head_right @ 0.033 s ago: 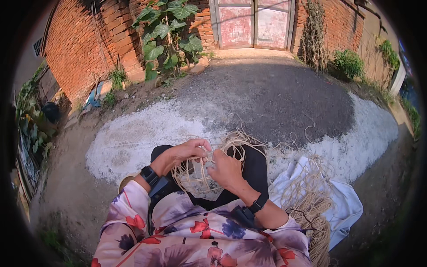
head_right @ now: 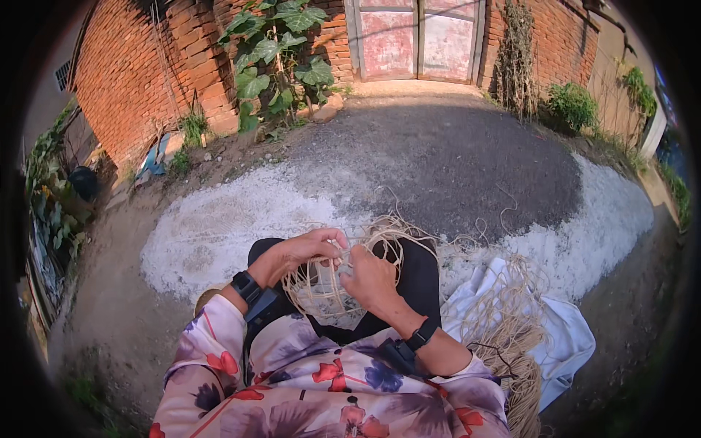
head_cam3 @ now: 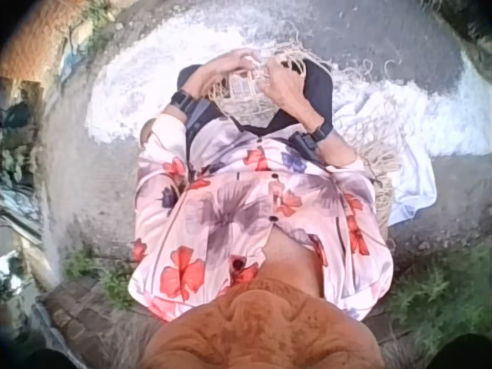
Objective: The person is weaving a bamboo basket by hand.
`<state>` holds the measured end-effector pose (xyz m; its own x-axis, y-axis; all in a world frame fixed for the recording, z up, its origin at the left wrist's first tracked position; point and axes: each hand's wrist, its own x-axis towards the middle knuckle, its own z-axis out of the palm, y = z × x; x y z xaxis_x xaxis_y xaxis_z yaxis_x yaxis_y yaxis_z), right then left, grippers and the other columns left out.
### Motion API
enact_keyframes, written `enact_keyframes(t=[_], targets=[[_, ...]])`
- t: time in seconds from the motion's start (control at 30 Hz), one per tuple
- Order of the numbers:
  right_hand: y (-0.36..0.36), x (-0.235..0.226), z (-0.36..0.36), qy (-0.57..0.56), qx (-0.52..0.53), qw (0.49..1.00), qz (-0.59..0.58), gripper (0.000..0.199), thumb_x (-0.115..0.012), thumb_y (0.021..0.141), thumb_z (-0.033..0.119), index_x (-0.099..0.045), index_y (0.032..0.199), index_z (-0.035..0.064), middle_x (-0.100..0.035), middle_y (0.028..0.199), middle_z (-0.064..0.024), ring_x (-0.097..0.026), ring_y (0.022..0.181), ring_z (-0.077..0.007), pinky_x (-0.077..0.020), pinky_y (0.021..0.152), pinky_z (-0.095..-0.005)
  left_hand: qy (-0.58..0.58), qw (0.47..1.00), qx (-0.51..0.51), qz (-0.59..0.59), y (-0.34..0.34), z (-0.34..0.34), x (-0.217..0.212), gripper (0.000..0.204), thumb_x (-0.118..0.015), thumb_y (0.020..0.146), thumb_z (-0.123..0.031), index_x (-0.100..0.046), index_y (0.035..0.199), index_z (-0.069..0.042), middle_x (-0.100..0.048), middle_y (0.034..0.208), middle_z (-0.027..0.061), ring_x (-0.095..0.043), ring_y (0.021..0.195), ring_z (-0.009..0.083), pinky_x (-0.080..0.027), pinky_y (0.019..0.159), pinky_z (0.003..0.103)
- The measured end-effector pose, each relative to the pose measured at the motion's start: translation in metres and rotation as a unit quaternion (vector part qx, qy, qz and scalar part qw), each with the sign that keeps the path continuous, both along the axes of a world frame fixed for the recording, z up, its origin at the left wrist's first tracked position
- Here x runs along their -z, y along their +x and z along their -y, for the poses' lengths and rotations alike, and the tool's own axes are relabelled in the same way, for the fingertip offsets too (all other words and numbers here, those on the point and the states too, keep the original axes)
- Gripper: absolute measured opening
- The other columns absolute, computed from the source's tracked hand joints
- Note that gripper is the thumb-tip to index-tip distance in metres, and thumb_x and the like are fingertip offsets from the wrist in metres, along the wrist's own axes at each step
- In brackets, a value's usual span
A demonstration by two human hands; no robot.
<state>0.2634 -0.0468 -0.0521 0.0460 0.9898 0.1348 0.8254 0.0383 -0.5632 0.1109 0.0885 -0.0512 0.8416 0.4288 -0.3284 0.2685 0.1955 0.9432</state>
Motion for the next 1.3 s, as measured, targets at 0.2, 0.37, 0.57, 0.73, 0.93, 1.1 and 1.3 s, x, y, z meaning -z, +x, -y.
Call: enact_keyframes(t=[0.2,0.37,0.57,0.73,0.93,1.1,1.3], targets=[[-0.009,0.012,-0.001,0.104,0.069,0.992,0.012,0.028,-0.067,0.075,0.023,-0.054,0.092,0.0045,-0.063,0.086,-0.0160,-0.063,0.073,-0.0370,-0.0469,0.062,-0.0489,-0.009,1.000,0.005,0.005,0.008,-0.001,0.004,0.019,-0.061,0.082,-0.008,-0.056,0.100,-0.006,-0.060,0.076,0.0024,-0.053,0.066,0.0086,-0.040,0.059,0.022],[-0.008,0.018,-0.002,0.122,0.102,0.986,-0.056,0.025,-0.069,0.075,0.025,-0.056,0.083,0.0057,-0.062,0.080,-0.0133,-0.062,0.068,-0.0349,-0.0453,0.059,-0.0469,-0.002,1.000,-0.010,0.005,0.010,0.004,0.004,0.018,-0.061,0.081,-0.007,-0.056,0.099,-0.007,-0.061,0.076,0.0024,-0.053,0.066,0.0083,-0.039,0.058,0.022],[-0.002,0.025,-0.016,0.052,0.152,0.971,-0.176,0.033,-0.076,0.070,0.030,-0.056,0.069,0.0031,-0.060,0.062,-0.0133,-0.061,0.059,-0.0295,-0.0454,0.056,-0.0411,0.002,1.000,-0.016,0.012,0.012,0.006,0.002,0.018,-0.061,0.081,-0.008,-0.056,0.098,-0.007,-0.061,0.075,0.0025,-0.052,0.065,0.0079,-0.038,0.057,0.022],[0.007,0.017,-0.023,0.033,0.137,0.965,-0.220,0.025,-0.075,0.071,0.021,-0.057,0.071,0.0035,-0.062,0.064,-0.0085,-0.057,0.055,-0.0166,-0.0425,0.049,-0.0335,0.006,0.999,-0.017,0.032,0.010,0.007,0.004,0.017,-0.061,0.081,-0.009,-0.056,0.097,-0.007,-0.062,0.075,0.0033,-0.052,0.065,0.0077,-0.037,0.057,0.022],[0.026,-0.012,-0.007,-0.198,0.026,0.861,-0.468,0.018,-0.058,0.092,0.023,-0.059,0.088,0.0061,-0.043,0.059,0.0064,-0.030,0.046,-0.0005,-0.0199,0.038,-0.0178,0.020,0.999,-0.016,0.039,0.007,0.007,0.007,0.019,-0.061,0.083,-0.012,-0.059,0.100,-0.006,-0.062,0.077,0.0022,-0.053,0.069,0.0080,-0.039,0.061,0.022],[0.041,-0.013,-0.002,-0.262,-0.055,0.816,-0.513,0.024,-0.051,0.097,0.027,-0.058,0.083,0.0078,-0.035,0.057,0.0095,-0.026,0.044,0.0004,-0.0172,0.037,-0.0181,0.032,0.998,0.019,0.058,0.003,0.008,0.009,0.026,-0.065,0.084,-0.018,-0.063,0.106,-0.005,-0.063,0.084,-0.0005,-0.057,0.077,0.0079,-0.042,0.068,0.022],[0.040,-0.009,-0.022,-0.218,-0.032,0.758,-0.613,0.025,-0.052,0.097,0.024,-0.057,0.081,0.0045,-0.040,0.055,0.0057,-0.026,0.040,-0.0021,-0.0218,0.036,-0.0200,0.110,0.992,-0.027,0.052,0.008,0.015,0.006,0.019,-0.068,0.085,-0.019,-0.065,0.098,-0.006,-0.063,0.083,-0.0015,-0.057,0.074,0.0075,-0.043,0.063,0.023]])
